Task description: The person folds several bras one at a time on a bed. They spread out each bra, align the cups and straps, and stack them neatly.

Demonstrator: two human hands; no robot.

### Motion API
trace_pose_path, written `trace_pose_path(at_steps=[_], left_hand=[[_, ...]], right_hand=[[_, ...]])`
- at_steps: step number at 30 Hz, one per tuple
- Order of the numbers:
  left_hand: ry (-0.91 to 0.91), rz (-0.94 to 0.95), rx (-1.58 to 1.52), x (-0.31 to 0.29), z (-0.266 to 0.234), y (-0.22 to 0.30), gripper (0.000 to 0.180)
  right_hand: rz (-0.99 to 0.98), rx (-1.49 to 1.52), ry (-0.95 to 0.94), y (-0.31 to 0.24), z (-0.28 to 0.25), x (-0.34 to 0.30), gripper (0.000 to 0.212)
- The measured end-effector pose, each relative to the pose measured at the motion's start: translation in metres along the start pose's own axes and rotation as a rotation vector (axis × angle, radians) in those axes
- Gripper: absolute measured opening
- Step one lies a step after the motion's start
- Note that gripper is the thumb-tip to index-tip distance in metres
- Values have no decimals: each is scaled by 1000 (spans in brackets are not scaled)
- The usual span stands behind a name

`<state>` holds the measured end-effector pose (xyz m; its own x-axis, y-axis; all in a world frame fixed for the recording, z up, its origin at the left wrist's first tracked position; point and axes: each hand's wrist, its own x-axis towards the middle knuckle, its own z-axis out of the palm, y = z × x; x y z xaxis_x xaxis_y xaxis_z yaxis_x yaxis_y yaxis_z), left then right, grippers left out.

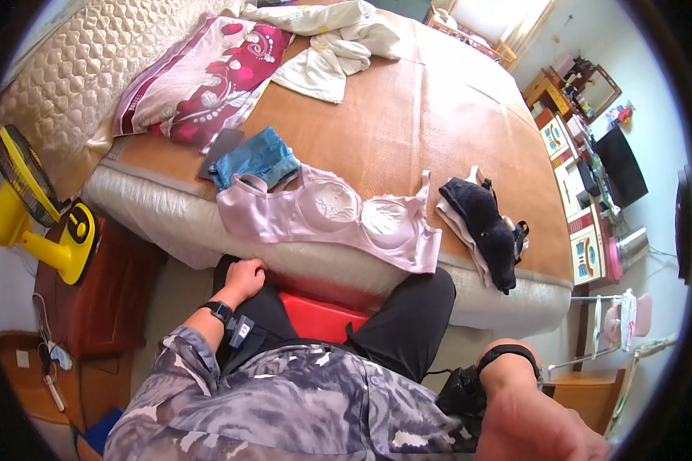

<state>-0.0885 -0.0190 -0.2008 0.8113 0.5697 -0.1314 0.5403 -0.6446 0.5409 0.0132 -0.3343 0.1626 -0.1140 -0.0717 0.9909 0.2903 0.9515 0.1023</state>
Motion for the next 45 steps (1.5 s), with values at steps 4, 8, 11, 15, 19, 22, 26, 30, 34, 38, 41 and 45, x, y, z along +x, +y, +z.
trace_pose_path(at_steps=[4,8,11,15,19,22,26,30,34,38,41,45], left_hand=[[-28,-1,24,7,0,4,19],[-8,-59,-241,14,9,-36,21],[-49,-346,-997,26,-8,-23,20],[-59,-416,-1421,35,-32,-5,24],[34,-426,-1502,43,-49,-9,29],[309,-336,-1484,61,-71,4,35],[584,-72,-1382,84,-124,54,37],[576,282,-741,105,-115,88,28],[376,773,-84,100,-59,131,42],[159,650,238,87,1,94,52],[188,636,282,79,4,96,54],[171,618,270,71,-6,87,57]], right_hand=[[40,-234,-219,29,-1,-1,39],[115,-634,103,65,-18,-50,12],[1248,-746,265,76,-58,-124,11],[1831,359,1244,63,-87,-279,17],[2025,331,1422,55,-77,-336,22],[2241,151,1185,58,-77,-338,29],[2390,-106,891,59,-69,-335,58],[2322,-176,974,64,-60,-339,64],[2215,-330,1085,64,-66,-347,50],[1922,-552,1337,64,-64,-344,31],[1676,-858,1431,62,-69,-358,25],[1570,-773,1646,59,-74,-354,15]])
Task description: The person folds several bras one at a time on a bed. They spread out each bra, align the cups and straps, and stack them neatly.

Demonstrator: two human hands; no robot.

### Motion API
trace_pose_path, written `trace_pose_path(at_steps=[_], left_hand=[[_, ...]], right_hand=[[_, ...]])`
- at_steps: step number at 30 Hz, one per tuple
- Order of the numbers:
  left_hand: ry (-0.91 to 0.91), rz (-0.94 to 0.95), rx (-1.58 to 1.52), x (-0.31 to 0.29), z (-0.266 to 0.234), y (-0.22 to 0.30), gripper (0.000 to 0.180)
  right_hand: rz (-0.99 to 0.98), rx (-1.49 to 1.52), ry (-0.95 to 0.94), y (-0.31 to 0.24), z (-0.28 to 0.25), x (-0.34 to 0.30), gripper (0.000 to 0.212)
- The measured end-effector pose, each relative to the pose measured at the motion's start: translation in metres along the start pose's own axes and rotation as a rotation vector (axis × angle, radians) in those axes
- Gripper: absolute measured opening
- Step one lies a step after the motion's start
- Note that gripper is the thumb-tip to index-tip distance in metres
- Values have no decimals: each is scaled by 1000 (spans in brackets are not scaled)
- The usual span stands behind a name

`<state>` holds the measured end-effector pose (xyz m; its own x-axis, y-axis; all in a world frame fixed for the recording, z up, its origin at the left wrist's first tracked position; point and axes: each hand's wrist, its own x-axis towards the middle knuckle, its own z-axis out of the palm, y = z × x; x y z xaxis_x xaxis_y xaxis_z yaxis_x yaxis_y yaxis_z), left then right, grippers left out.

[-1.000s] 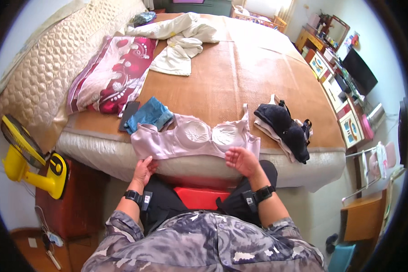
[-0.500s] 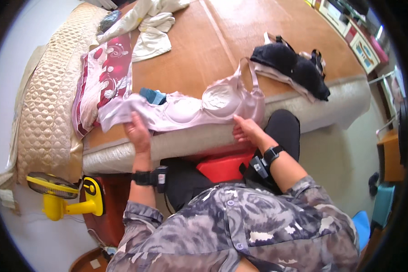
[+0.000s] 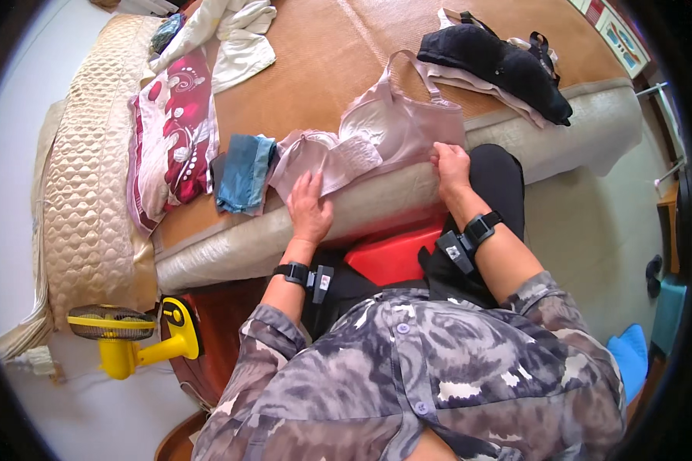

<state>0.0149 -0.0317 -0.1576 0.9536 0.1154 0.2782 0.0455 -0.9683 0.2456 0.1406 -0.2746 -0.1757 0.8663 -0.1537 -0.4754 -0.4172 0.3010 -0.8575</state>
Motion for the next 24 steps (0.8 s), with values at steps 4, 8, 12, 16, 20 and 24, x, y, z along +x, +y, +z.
trace_pose_path(at_steps=[4,8,12,16,20,24], left_hand=[[76,-108,-137,-11,-9,-8,56],[372,-388,-173,-34,-5,-48,48],[230,-1071,-1018,-27,-15,-51,44],[14,-1062,-1230,-10,-21,-43,41],[-59,-968,-1228,2,-15,-26,38],[-231,-682,-1534,18,-52,1,35]], right_hand=[[514,90,-101,-12,-7,-9,25],[217,-47,-20,-7,0,-7,36],[92,-4,20,11,-10,21,41],[-40,29,127,13,-6,23,41],[331,126,-52,-10,-3,0,45],[497,1,-315,-14,-7,-4,69]])
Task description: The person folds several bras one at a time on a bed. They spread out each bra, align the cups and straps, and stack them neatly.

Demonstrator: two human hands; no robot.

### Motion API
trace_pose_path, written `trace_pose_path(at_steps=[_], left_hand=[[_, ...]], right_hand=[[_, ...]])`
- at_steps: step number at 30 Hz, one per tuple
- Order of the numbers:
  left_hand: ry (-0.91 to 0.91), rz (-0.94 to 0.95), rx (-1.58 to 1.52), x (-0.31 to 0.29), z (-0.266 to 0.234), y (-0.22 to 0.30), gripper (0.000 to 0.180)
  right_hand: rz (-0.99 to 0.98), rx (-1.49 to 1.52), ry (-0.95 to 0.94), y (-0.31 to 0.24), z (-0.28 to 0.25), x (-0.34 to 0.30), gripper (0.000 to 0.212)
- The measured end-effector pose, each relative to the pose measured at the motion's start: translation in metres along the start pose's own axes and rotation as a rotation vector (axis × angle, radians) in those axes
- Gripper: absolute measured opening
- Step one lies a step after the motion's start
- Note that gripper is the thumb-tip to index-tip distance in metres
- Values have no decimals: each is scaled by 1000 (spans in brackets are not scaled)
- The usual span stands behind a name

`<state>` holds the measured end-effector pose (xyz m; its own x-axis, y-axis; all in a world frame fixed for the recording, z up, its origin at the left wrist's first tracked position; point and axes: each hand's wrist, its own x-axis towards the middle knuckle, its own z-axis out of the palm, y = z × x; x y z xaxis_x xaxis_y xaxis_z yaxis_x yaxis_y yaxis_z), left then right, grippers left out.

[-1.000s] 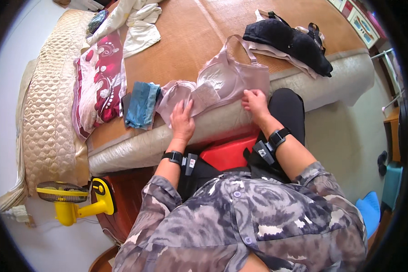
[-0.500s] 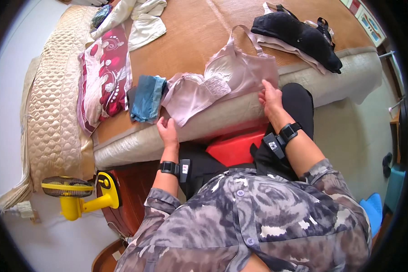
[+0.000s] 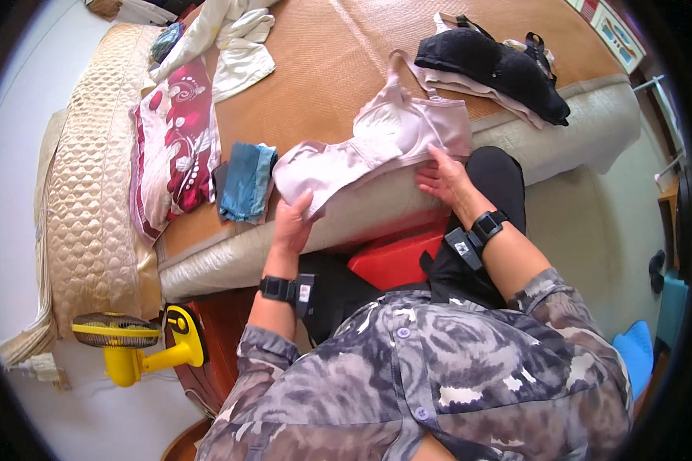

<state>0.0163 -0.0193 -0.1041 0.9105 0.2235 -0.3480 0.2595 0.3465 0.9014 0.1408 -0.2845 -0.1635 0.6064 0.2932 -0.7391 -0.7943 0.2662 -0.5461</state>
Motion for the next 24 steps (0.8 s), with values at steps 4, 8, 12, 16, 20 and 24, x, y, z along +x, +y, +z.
trace_pose_path(at_steps=[4,8,12,16,20,24], left_hand=[[66,64,-85,-13,13,19,34],[18,-61,-143,-21,1,1,40],[-102,-250,-109,-36,31,-13,44],[-183,-341,-3,-42,35,-26,46],[-163,-410,25,-37,32,-27,53],[-123,-369,-494,-20,-3,-45,59]], right_hand=[[-67,38,-394,4,13,-3,80],[62,-120,-669,9,27,-9,84],[142,-175,-750,17,31,-4,62],[-122,-82,-475,21,38,-3,32],[-185,-20,-420,18,33,7,28],[-95,-68,-419,10,36,0,28]])
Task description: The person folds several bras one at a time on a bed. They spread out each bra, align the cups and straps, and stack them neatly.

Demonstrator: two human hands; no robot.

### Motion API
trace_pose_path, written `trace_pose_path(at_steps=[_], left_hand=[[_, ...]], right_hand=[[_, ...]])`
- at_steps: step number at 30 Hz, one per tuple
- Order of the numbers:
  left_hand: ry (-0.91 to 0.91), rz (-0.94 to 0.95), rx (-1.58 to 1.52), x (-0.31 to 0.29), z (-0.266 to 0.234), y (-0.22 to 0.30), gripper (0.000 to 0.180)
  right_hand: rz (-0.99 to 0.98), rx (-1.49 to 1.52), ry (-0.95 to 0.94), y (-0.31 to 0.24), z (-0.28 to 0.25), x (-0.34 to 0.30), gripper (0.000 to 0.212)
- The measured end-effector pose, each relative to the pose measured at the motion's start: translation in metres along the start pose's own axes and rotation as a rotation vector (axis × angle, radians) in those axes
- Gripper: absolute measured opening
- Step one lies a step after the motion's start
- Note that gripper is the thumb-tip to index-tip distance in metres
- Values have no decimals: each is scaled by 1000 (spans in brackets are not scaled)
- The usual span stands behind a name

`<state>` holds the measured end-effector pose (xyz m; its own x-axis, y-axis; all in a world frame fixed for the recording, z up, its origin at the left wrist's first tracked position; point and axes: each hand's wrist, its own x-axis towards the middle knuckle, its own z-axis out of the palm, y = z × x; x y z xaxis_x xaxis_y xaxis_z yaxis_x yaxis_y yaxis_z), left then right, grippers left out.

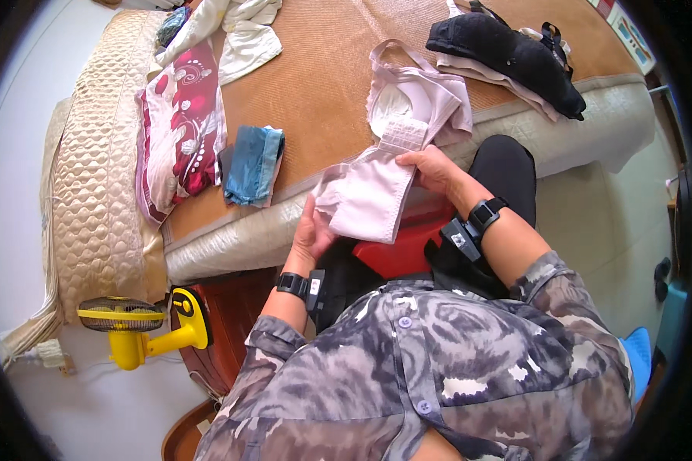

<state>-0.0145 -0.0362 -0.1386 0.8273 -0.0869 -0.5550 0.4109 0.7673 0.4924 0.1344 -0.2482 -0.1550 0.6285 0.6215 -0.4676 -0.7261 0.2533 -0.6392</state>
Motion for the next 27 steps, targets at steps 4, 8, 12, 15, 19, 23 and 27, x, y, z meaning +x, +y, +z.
trace_pose_path(at_steps=[4,8,12,15,19,23,27], left_hand=[[200,268,133,11,-6,7,44],[203,361,65,10,-12,37,32],[188,360,106,-6,-20,60,31],[148,317,288,-18,-8,61,31],[211,107,639,-24,-10,53,39],[346,104,920,-18,-25,36,32],[521,541,1301,-3,-27,24,34]], right_hand=[[47,48,-43,-7,3,-6,29],[31,98,-115,-7,-4,-2,28],[-4,138,-185,-13,-1,-5,27],[16,138,-142,-17,0,-9,26],[-18,127,-101,-16,1,-7,26],[-9,123,-106,-16,0,-5,26],[-12,113,-106,-15,4,-5,26]])
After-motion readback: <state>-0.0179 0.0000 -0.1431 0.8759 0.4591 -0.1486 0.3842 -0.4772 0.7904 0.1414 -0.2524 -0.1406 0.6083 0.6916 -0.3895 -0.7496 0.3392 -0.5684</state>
